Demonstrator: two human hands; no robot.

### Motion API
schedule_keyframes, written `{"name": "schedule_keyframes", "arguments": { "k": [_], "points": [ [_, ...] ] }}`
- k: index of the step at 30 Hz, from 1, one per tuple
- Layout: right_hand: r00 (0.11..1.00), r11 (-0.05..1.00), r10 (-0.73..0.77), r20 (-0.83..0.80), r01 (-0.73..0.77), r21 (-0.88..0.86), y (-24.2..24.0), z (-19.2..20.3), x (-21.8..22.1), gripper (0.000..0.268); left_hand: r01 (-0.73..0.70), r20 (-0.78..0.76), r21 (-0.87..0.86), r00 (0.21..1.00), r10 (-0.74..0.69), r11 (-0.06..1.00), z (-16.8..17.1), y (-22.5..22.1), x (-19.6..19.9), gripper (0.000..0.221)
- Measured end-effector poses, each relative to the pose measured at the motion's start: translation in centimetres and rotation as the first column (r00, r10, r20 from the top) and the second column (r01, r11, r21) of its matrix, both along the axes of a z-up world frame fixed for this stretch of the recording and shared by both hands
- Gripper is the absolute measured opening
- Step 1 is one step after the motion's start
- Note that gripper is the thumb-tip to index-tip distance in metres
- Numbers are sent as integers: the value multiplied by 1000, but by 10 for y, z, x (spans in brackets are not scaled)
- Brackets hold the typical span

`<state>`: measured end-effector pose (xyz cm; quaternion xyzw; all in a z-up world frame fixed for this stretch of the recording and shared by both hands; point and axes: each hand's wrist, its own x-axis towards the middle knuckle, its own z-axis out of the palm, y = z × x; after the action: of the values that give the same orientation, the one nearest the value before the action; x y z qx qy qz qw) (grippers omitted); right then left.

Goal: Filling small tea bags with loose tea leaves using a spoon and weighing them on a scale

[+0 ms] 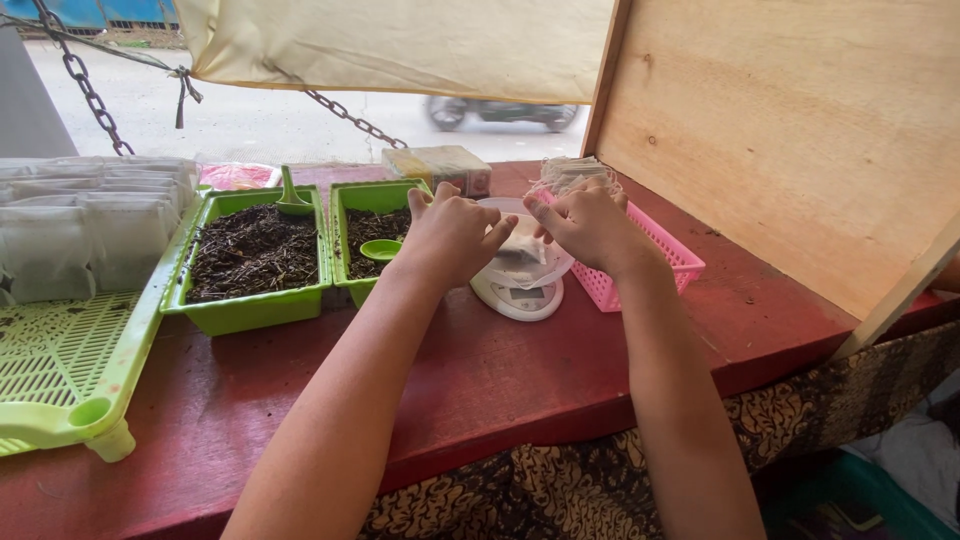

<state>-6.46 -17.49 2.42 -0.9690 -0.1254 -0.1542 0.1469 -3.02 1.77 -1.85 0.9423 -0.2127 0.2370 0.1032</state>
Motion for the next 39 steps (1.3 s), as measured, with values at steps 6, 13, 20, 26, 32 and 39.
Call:
{"name": "schedule_keyframes", "arguments": {
  "k": [6, 13, 20, 26, 32, 39],
  "points": [
    [1000, 1000, 7, 9, -7, -16, 4, 3, -7, 62, -1, 24, -9, 1000, 1, 1000, 1, -1, -4, 47],
    [999, 1000, -27, 26, 28, -13, 2, -2, 4, 65, -36, -7, -36, 999, 36, 999, 2, 1, -3, 55],
    [999, 999, -34, -3, 34, -31, -2, -5, 7, 67, -37, -29, -10, 999, 37, 999, 4, -2, -9, 51],
    [999, 999, -19, -31, 18, -26, -1, -4, 3, 63, -40, -43, -19, 998, 39, 999, 3, -3, -7, 55],
    [999, 1000, 7, -37, -7, 11, 1, -6, 0, 59, -11, -93, -89, 996, 3, 996, 8, -5, -14, 56],
    [999, 1000, 8, 47, -8, 8, -10, -12, 21, 53, 75, -16, -247, 997, -81, 966, -33, -14, 76, 26]
  ]
}}
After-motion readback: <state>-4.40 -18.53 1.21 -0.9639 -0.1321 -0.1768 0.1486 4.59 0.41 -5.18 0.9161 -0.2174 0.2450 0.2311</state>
